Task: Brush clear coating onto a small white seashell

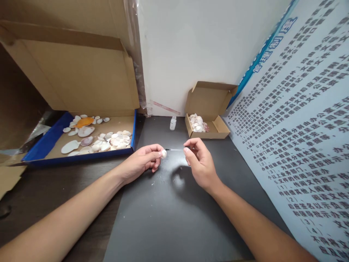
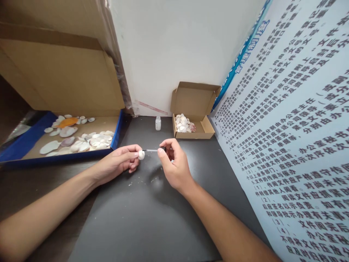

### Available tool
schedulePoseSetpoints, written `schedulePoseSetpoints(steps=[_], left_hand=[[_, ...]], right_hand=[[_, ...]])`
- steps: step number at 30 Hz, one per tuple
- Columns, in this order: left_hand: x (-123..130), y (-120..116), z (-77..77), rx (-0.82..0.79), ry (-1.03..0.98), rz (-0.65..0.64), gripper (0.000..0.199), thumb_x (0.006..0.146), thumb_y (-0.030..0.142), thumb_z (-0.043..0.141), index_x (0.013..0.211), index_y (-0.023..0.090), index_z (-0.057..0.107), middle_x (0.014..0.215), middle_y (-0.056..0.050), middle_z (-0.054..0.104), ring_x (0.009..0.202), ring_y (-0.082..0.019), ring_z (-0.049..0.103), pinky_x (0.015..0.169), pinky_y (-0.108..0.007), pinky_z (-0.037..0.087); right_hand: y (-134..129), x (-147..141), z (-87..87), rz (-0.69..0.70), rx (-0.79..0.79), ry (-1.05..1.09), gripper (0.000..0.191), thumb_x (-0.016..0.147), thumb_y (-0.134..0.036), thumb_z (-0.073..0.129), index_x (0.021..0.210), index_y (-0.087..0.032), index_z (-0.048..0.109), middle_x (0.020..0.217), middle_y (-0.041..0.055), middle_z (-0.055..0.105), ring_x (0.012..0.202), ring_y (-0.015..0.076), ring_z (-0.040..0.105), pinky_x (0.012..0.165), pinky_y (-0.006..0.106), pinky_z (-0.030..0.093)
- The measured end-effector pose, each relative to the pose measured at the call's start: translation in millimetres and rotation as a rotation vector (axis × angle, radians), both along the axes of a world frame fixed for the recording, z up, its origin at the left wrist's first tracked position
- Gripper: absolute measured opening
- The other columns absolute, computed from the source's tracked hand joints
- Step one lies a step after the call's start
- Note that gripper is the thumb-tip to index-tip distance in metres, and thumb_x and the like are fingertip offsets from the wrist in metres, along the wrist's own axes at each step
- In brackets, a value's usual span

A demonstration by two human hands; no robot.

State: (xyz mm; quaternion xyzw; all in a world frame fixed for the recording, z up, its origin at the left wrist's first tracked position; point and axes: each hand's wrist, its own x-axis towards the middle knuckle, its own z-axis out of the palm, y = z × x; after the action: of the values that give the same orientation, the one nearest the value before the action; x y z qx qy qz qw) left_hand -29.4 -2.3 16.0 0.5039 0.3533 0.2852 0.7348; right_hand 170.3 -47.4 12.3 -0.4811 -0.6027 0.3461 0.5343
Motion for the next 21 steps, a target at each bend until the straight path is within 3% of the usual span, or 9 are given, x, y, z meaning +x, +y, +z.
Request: schedulePoseSetpoints(steps=[10,13,17,21], left_hand=[[0.9,-2.1,1.4,0.02,0.035,-0.031,0.027,0.081,0.038,0.07,0.086,0.017,0.055,0.063,0.004,0.049,0.058,-0.008,0.043,0.054,-0.02,0.037],[1.1,-2.3,1.1,0.024,0.043,-0.034,0.027,0.081,0.039,0.07,0.087,0.017,0.055,0.064,0.004,0.049,0.058,-0.008,0.043,0.055,-0.02,0.037],[1.3,-2.3,1.5,0.016,0.049,-0.029,0.028,0.079,0.039,0.072,0.087,0.017,0.055,0.064,0.005,0.049,0.058,-0.008,0.043,0.054,-0.02,0.037],[2.0,-1.8,2.5,0.016,0.053,-0.016,0.029,0.078,0.04,0.072,0.087,0.017,0.056,0.064,0.004,0.051,0.058,-0.009,0.045,0.053,-0.021,0.038]], right_hand=[[0.0,-0.9,0.8,0.013,-0.001,-0.035,0.009,0.09,-0.03,0.056,0.093,-0.022,0.051,0.065,-0.0062,0.043,0.054,0.0107,0.04,0.052,0.024,0.035],[0.2,-0.5,1.0,-0.04,0.021,-0.09,0.009,0.089,-0.028,0.058,0.092,-0.022,0.052,0.064,-0.0064,0.044,0.054,0.0107,0.04,0.052,0.024,0.034],[-0.9,-0.1,2.2,0.015,0.031,-0.051,0.008,0.091,-0.029,0.055,0.094,-0.022,0.053,0.064,-0.0061,0.044,0.054,0.0109,0.041,0.052,0.024,0.035],[-2.5,-0.6,4.3,-0.049,0.058,-0.132,0.007,0.089,-0.028,0.056,0.091,-0.021,0.057,0.063,-0.0052,0.045,0.055,0.0115,0.042,0.053,0.025,0.036]])
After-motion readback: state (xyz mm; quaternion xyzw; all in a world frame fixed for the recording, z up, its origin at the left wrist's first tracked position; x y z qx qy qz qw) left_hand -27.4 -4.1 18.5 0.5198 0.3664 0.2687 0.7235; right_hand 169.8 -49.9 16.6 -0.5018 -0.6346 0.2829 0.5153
